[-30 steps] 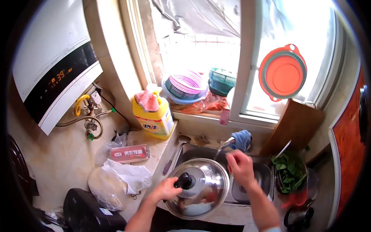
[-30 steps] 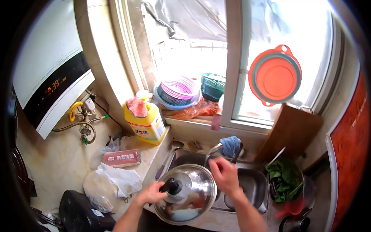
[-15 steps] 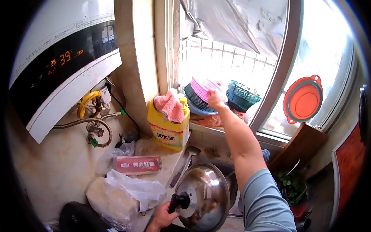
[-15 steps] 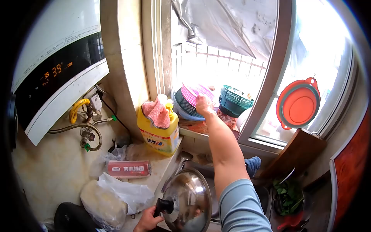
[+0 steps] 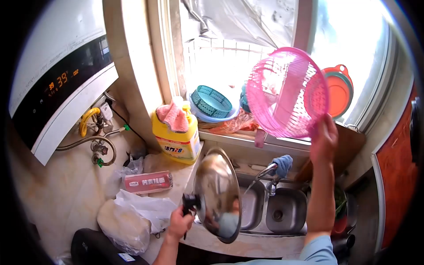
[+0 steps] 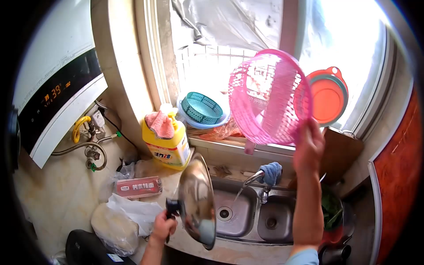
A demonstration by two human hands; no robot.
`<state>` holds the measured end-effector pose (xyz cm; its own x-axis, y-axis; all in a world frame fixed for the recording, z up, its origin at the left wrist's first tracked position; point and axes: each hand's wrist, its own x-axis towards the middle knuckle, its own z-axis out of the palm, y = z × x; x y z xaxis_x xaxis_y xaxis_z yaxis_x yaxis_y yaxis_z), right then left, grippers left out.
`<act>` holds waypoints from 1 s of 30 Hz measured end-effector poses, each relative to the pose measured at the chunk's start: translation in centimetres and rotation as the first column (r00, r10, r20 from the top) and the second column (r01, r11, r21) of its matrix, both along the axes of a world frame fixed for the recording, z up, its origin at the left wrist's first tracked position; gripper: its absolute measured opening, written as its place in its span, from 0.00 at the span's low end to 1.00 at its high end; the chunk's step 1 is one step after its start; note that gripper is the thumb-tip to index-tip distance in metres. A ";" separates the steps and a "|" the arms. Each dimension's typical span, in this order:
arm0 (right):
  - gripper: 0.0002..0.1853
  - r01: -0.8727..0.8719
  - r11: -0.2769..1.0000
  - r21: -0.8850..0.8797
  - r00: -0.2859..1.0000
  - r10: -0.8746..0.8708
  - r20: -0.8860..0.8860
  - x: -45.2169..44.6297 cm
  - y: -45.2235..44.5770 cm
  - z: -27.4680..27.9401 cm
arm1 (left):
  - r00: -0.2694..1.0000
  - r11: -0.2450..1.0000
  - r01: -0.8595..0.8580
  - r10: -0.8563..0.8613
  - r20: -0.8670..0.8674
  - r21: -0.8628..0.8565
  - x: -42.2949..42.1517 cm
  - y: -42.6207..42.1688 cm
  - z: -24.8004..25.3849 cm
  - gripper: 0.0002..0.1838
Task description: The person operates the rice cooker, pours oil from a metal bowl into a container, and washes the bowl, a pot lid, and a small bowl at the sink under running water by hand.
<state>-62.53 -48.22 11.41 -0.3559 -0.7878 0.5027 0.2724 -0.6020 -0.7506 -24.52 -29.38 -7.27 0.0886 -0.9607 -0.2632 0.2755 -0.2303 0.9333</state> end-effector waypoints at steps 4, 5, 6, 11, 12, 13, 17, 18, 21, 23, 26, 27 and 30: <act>0.17 0.116 0.990 -0.079 0.985 -0.104 0.137 -10.4 10.2 -3.7 | 0.994 0.973 0.068 -0.047 0.097 -0.219 -2.4 -5.7 8.2 0.09; 0.19 0.183 0.981 -0.067 0.974 -0.171 0.147 -11.9 12.9 -5.0 | 0.980 0.963 0.033 0.021 0.196 -0.267 -3.1 -8.0 10.4 0.08; 0.22 0.249 0.967 -0.052 0.959 -0.238 0.157 -13.4 15.5 -6.2 | 0.947 0.951 0.040 0.061 0.314 -0.306 -3.8 -10.3 14.0 0.06; 0.25 0.649 0.747 -0.145 0.599 -0.620 -0.507 -20.6 29.0 -16.4 | 0.487 0.857 0.142 0.374 0.789 -0.495 -4.7 -27.2 28.6 0.22; 0.24 0.666 0.735 -0.132 0.579 -0.620 -0.530 -20.9 31.0 -17.7 | 0.326 0.835 0.201 0.436 0.839 -0.512 -4.2 -31.6 30.1 0.24; 0.21 0.486 0.869 0.094 0.874 -0.482 -0.065 -18.9 32.6 -17.2 | 0.161 0.807 0.264 0.504 0.849 -0.529 -4.8 -33.4 31.7 0.24; 0.13 0.463 0.753 0.468 0.879 -0.460 -0.128 -13.5 38.7 -15.1 | -0.354 0.900 0.299 0.414 0.838 -0.318 -7.4 -39.7 33.7 0.17; 0.13 0.445 0.721 0.531 0.885 -0.445 -0.138 -12.6 40.0 -15.9 | -0.461 0.919 0.295 0.375 0.804 -0.260 -8.2 -43.2 32.4 0.16; 0.14 0.482 0.697 0.531 0.858 -0.497 -0.125 -10.8 42.0 -16.8 | -0.497 0.905 0.371 0.384 0.778 -0.210 -8.0 -48.2 28.4 0.16; 0.15 0.797 0.463 0.387 0.578 -0.403 -0.710 -10.5 44.8 -18.0 | -0.522 0.920 0.368 0.327 0.788 -0.139 -8.6 -49.1 26.7 0.20; 0.16 0.672 0.344 0.656 0.557 -0.819 -0.141 -21.1 56.1 -38.6 | -0.593 0.915 0.397 0.315 0.741 -0.071 -9.0 -50.7 24.3 0.17; 0.16 0.576 0.464 0.673 0.497 -0.853 0.162 -21.0 57.5 -38.5 | -0.602 0.923 0.382 0.282 0.747 -0.040 -9.1 -51.3 23.5 0.17; 0.15 0.481 0.581 0.656 0.432 -0.809 0.399 -18.5 59.2 -37.7 | -0.635 0.936 0.352 0.256 0.729 -0.021 -9.2 -53.5 21.6 0.15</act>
